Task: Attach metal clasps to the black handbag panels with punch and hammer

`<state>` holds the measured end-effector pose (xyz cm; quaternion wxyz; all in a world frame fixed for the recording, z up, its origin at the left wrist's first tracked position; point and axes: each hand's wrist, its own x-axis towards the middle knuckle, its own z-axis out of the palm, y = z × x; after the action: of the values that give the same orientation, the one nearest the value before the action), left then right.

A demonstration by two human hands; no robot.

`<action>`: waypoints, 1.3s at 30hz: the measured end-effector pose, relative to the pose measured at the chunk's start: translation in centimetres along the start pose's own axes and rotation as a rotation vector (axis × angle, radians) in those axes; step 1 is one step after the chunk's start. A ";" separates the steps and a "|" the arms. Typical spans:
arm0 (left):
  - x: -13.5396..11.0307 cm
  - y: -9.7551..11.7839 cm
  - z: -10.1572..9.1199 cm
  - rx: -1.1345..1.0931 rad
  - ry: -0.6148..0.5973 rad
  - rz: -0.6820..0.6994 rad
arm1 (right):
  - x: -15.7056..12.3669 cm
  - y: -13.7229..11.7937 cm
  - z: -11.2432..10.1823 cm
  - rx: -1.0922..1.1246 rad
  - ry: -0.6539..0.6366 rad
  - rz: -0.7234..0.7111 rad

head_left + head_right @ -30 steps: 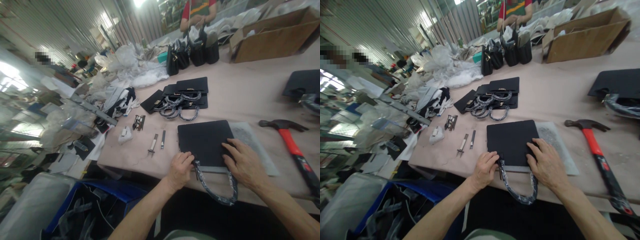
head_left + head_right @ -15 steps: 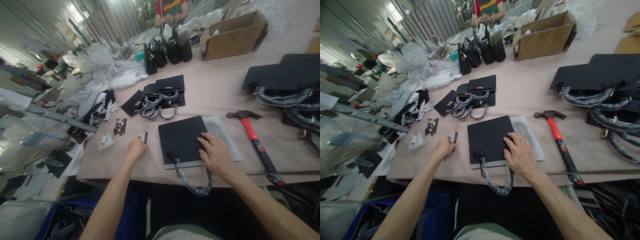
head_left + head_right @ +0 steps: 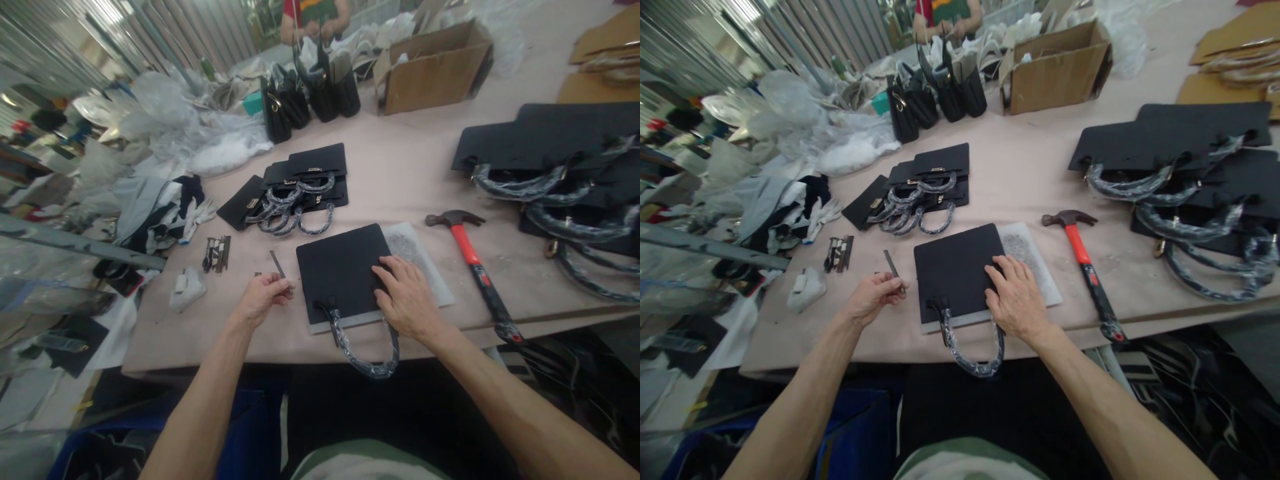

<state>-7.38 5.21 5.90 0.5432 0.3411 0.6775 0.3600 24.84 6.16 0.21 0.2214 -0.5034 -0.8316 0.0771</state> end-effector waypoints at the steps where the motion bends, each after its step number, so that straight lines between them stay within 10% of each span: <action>1: -0.4 -0.1 1.0 -0.111 -0.029 0.042 | 0.0 0.0 0.0 0.002 0.000 0.003; 10: -0.7 -2.1 7.9 -0.402 -0.111 0.226 | 0.1 -0.1 0.1 -0.008 -0.040 0.022; 39: -1.2 -4.8 9.7 0.323 -0.015 0.830 | 0.1 -0.3 -0.1 -0.017 -0.043 0.030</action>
<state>2.05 2.93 0.92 0.2973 0.6670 0.5269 0.4348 24.61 6.14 0.44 0.1981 -0.5161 -0.8290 0.0843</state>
